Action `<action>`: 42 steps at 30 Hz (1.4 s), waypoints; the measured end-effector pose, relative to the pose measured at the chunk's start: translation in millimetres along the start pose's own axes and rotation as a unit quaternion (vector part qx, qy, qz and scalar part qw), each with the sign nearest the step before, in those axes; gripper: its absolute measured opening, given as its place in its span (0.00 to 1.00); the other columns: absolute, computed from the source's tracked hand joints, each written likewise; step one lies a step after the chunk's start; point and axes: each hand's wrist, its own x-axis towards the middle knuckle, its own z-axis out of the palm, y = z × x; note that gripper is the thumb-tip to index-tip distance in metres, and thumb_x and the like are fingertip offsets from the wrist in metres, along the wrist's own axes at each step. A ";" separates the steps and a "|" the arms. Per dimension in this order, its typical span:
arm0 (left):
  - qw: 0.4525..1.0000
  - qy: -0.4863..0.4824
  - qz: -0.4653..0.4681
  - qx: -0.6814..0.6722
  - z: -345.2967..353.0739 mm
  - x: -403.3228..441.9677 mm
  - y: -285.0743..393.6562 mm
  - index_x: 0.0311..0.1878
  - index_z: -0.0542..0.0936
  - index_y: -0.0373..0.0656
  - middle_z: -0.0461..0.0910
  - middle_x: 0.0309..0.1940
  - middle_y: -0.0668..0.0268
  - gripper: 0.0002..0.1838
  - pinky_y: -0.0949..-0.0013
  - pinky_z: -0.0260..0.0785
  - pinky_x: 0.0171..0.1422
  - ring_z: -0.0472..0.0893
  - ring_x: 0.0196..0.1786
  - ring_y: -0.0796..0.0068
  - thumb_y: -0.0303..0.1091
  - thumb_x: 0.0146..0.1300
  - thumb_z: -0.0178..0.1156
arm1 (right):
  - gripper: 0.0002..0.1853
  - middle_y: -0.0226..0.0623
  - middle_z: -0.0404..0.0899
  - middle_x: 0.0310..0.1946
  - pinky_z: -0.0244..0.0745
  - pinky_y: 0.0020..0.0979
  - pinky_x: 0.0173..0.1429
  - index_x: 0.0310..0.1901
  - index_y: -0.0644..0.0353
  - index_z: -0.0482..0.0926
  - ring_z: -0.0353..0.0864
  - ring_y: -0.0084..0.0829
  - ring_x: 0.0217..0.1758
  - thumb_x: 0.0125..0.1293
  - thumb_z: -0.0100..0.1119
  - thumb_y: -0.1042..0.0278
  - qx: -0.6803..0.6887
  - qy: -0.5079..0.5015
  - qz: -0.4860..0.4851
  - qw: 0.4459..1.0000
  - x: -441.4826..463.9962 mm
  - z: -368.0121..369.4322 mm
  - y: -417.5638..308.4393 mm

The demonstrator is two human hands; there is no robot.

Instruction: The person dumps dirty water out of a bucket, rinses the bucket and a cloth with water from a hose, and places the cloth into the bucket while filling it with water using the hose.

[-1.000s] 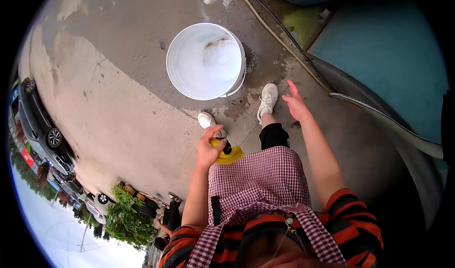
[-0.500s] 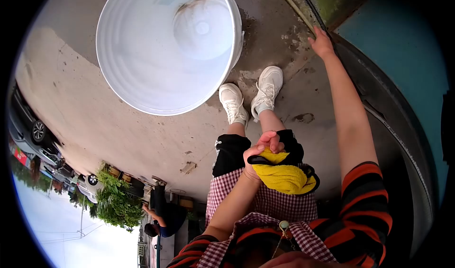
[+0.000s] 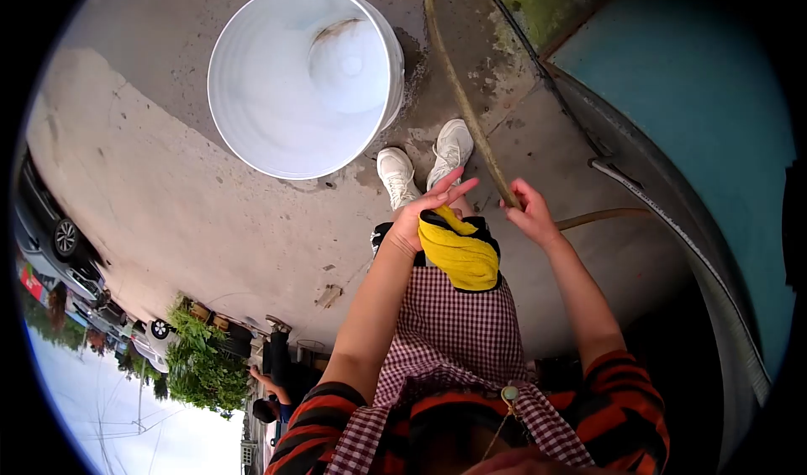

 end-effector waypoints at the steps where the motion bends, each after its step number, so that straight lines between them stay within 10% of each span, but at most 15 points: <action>1: 0.998 -0.059 -0.007 0.006 5.5 -0.9 3.1 0.67 0.53 0.42 0.55 0.66 0.58 0.37 0.70 0.68 0.48 0.75 0.43 0.72 0.36 0.54 0.56 | 0.10 0.27 0.71 0.28 0.66 0.20 0.37 0.34 0.62 0.67 0.69 0.16 0.32 0.48 0.49 0.81 -0.017 -0.008 -0.018 1.000 -38.0 7.9 -11.3; 9: 0.994 -0.091 -0.041 0.049 109.4 -87.5 -23.8 0.54 0.68 0.36 0.74 0.45 0.53 0.29 0.76 0.67 0.40 0.71 0.33 0.75 0.53 0.60 0.50 | 0.12 0.35 0.72 0.29 0.69 0.27 0.39 0.37 0.61 0.72 0.72 0.31 0.32 0.46 0.53 0.78 -0.258 -0.055 0.038 0.964 -264.7 5.8 -52.3; 12: 0.991 -0.022 -0.049 0.122 144.4 -134.7 -66.2 0.39 0.73 0.39 0.75 0.39 0.52 0.29 0.73 0.70 0.33 0.74 0.27 0.70 0.60 0.63 0.40 | 0.15 0.36 0.73 0.32 0.71 0.29 0.43 0.41 0.59 0.73 0.75 0.33 0.36 0.49 0.56 0.74 -0.465 0.061 -0.163 0.868 -315.4 4.0 -46.6; 18: 0.984 -0.060 -0.005 0.169 199.1 -198.2 -120.3 0.35 0.73 0.41 0.76 0.37 0.56 0.27 0.67 0.71 0.38 0.75 0.34 0.68 0.59 0.65 0.38 | 0.17 0.39 0.75 0.37 0.71 0.35 0.48 0.45 0.57 0.74 0.75 0.38 0.41 0.54 0.60 0.64 -0.169 0.299 0.081 0.936 -412.9 -15.9 -7.3; 22: 0.993 -0.022 0.064 0.093 214.0 -215.9 -133.2 0.34 0.74 0.43 0.77 0.38 0.57 0.27 0.58 0.71 0.43 0.76 0.37 0.61 0.60 0.61 0.44 | 0.18 0.39 0.76 0.42 0.70 0.33 0.51 0.44 0.57 0.75 0.77 0.36 0.44 0.57 0.58 0.54 -0.309 0.425 0.117 0.843 -464.4 -84.6 39.1; 27: 0.989 -0.052 0.135 -0.037 230.2 -221.2 -149.5 0.35 0.75 0.41 0.76 0.42 0.59 0.24 0.54 0.59 0.61 0.72 0.50 0.61 0.56 0.61 0.48 | 0.16 0.38 0.75 0.47 0.67 0.30 0.53 0.44 0.57 0.75 0.74 0.33 0.49 0.62 0.51 0.54 -0.109 0.623 0.010 0.774 -515.5 -262.4 53.7; 34: 0.974 -0.003 0.226 -0.032 267.6 -221.5 -220.4 0.33 0.74 0.39 0.76 0.43 0.56 0.28 0.47 0.61 0.58 0.73 0.49 0.54 0.60 0.62 0.42 | 0.18 0.39 0.75 0.46 0.64 0.29 0.54 0.51 0.61 0.71 0.72 0.30 0.50 0.62 0.52 0.61 0.025 0.673 -0.197 0.713 -575.6 -451.6 -47.1; 42: 0.958 0.023 0.281 0.059 301.6 -196.9 -306.1 0.34 0.72 0.39 0.76 0.40 0.53 0.30 0.49 0.64 0.55 0.74 0.44 0.55 0.62 0.62 0.38 | 0.19 0.45 0.75 0.45 0.66 0.33 0.52 0.50 0.62 0.71 0.74 0.36 0.49 0.61 0.51 0.60 -0.228 0.799 -0.164 0.531 -560.4 -537.8 -102.5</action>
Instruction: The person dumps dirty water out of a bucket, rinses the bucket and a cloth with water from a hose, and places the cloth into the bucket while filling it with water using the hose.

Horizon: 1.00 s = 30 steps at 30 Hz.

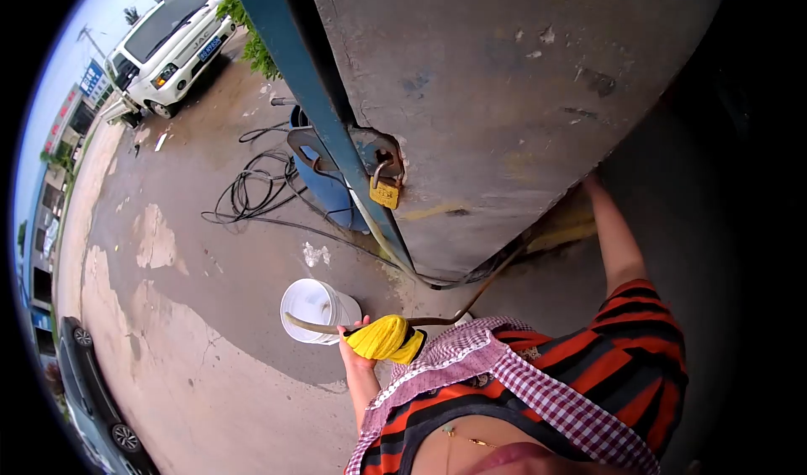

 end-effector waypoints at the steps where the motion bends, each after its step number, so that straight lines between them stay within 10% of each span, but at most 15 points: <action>1: 0.999 -0.031 -0.003 -0.005 4.4 -3.9 -4.7 0.33 0.72 0.39 0.76 0.39 0.53 0.30 0.49 0.64 0.55 0.74 0.44 0.55 0.61 0.62 0.39 | 0.19 0.45 0.75 0.45 0.67 0.34 0.52 0.50 0.62 0.71 0.74 0.37 0.49 0.61 0.51 0.60 -0.029 0.025 -0.019 0.999 8.3 9.3 4.3; 8: 0.998 0.018 0.026 0.061 34.6 -20.8 -14.3 0.34 0.71 0.39 0.77 0.37 0.55 0.29 0.49 0.65 0.53 0.75 0.43 0.56 0.61 0.62 0.42 | 0.21 0.52 0.73 0.47 0.68 0.39 0.51 0.51 0.63 0.71 0.73 0.45 0.51 0.59 0.51 0.59 0.196 -0.116 0.100 0.969 34.3 -46.4 -5.3; 30: 0.997 0.064 0.040 0.020 64.3 -42.7 -79.2 0.30 0.73 0.39 0.79 0.35 0.52 0.28 0.54 0.71 0.45 0.78 0.37 0.57 0.59 0.62 0.43 | 0.20 0.50 0.73 0.48 0.69 0.40 0.52 0.51 0.60 0.72 0.74 0.44 0.51 0.60 0.50 0.58 -0.154 -0.141 -0.285 0.936 122.0 45.0 51.8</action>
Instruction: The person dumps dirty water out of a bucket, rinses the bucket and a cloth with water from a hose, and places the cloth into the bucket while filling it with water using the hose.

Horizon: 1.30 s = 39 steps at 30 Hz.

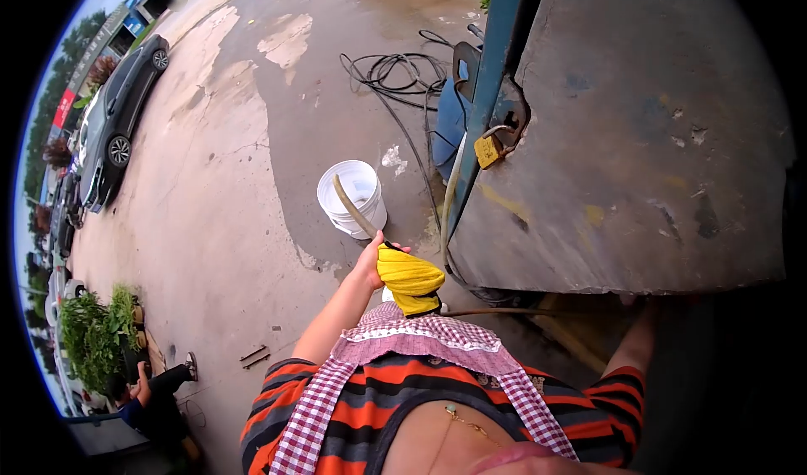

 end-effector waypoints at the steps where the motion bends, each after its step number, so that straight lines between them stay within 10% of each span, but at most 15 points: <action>1: 1.000 0.001 -0.004 -0.003 1.0 -2.2 -2.4 0.30 0.73 0.39 0.79 0.34 0.52 0.28 0.53 0.72 0.44 0.78 0.36 0.57 0.59 0.62 0.44 | 0.20 0.50 0.73 0.48 0.69 0.40 0.52 0.51 0.60 0.72 0.74 0.44 0.51 0.60 0.50 0.58 -0.011 0.001 -0.008 1.000 -4.7 2.4 3.3; 7: 1.000 0.009 0.002 -0.006 -2.7 4.4 -11.2 0.30 0.73 0.40 0.79 0.34 0.53 0.27 0.52 0.71 0.46 0.78 0.37 0.56 0.59 0.62 0.43 | 0.19 0.50 0.73 0.48 0.70 0.40 0.53 0.51 0.59 0.72 0.74 0.44 0.50 0.60 0.49 0.58 -0.093 0.080 -0.138 0.983 -14.4 16.5 32.5; 10: 1.000 0.021 0.002 -0.019 -0.3 8.0 -12.4 0.29 0.72 0.40 0.79 0.34 0.53 0.27 0.52 0.71 0.47 0.78 0.39 0.56 0.58 0.63 0.43 | 0.21 0.46 0.71 0.52 0.68 0.38 0.56 0.54 0.56 0.70 0.72 0.42 0.54 0.62 0.48 0.56 -0.151 -0.189 -0.072 0.968 -29.5 -85.5 -37.0; 13: 0.999 0.023 0.002 -0.024 6.8 5.3 -11.9 0.32 0.72 0.39 0.78 0.36 0.52 0.28 0.51 0.70 0.48 0.78 0.40 0.54 0.59 0.63 0.41 | 0.23 0.44 0.70 0.55 0.66 0.39 0.58 0.55 0.58 0.69 0.69 0.43 0.56 0.62 0.48 0.55 -0.201 -0.120 -0.115 0.965 -19.3 0.8 24.5; 17: 0.998 0.039 0.005 -0.046 8.2 7.2 -9.6 0.34 0.71 0.38 0.78 0.38 0.50 0.28 0.51 0.70 0.49 0.78 0.40 0.54 0.58 0.64 0.40 | 0.14 0.45 0.78 0.34 0.74 0.41 0.32 0.43 0.59 0.75 0.79 0.42 0.33 0.61 0.47 0.60 -0.131 0.090 -0.179 0.971 -7.1 49.5 58.6; 39: 0.997 0.041 -0.031 -0.062 1.3 23.4 -3.6 0.36 0.70 0.38 0.76 0.41 0.49 0.27 0.50 0.68 0.52 0.76 0.43 0.51 0.58 0.64 0.40 | 0.15 0.43 0.76 0.39 0.72 0.39 0.41 0.46 0.61 0.73 0.76 0.40 0.39 0.59 0.49 0.64 -0.031 0.000 -0.054 0.998 -26.7 14.9 40.7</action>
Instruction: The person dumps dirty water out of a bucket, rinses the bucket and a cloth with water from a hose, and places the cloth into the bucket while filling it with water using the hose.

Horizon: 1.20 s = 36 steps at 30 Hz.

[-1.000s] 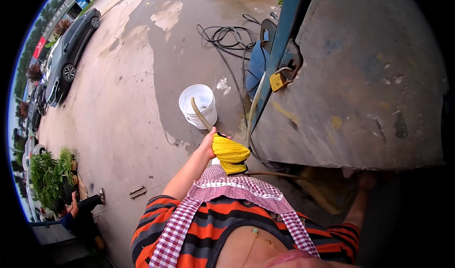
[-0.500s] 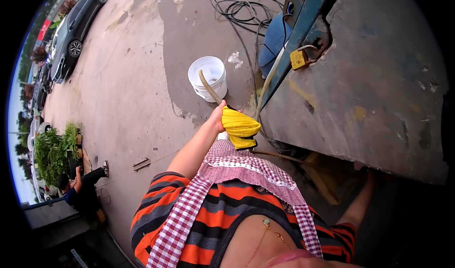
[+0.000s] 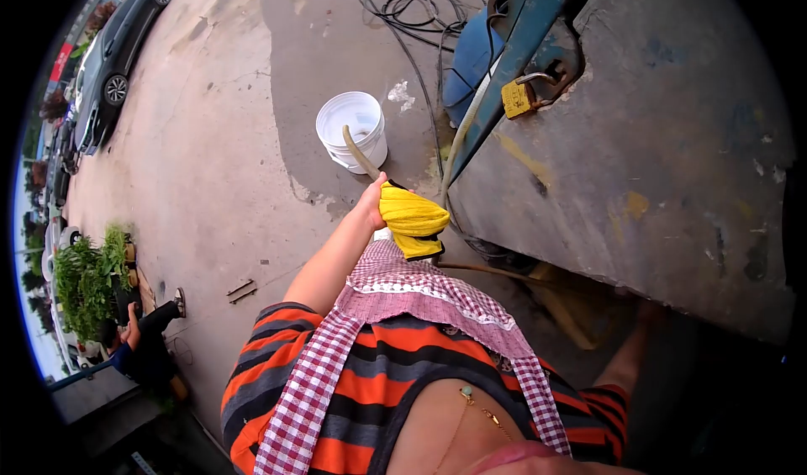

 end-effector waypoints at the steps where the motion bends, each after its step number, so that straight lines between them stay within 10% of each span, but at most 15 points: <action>1: 1.000 0.002 0.002 0.000 1.7 -1.1 1.0 0.35 0.70 0.38 0.77 0.40 0.49 0.27 0.49 0.68 0.52 0.76 0.43 0.51 0.58 0.64 0.41 | 0.15 0.43 0.76 0.39 0.72 0.39 0.41 0.46 0.61 0.73 0.76 0.40 0.39 0.59 0.49 0.64 -0.001 -0.002 0.000 1.000 1.4 -1.7 -0.1; 36: 1.000 0.005 -0.001 -0.021 -16.1 7.0 14.6 0.37 0.70 0.37 0.76 0.40 0.49 0.28 0.50 0.68 0.52 0.76 0.44 0.52 0.58 0.64 0.40 | 0.19 0.39 0.72 0.47 0.67 0.36 0.54 0.50 0.65 0.69 0.72 0.36 0.48 0.56 0.52 0.71 0.040 -0.010 0.027 0.999 -2.7 -7.0 -1.5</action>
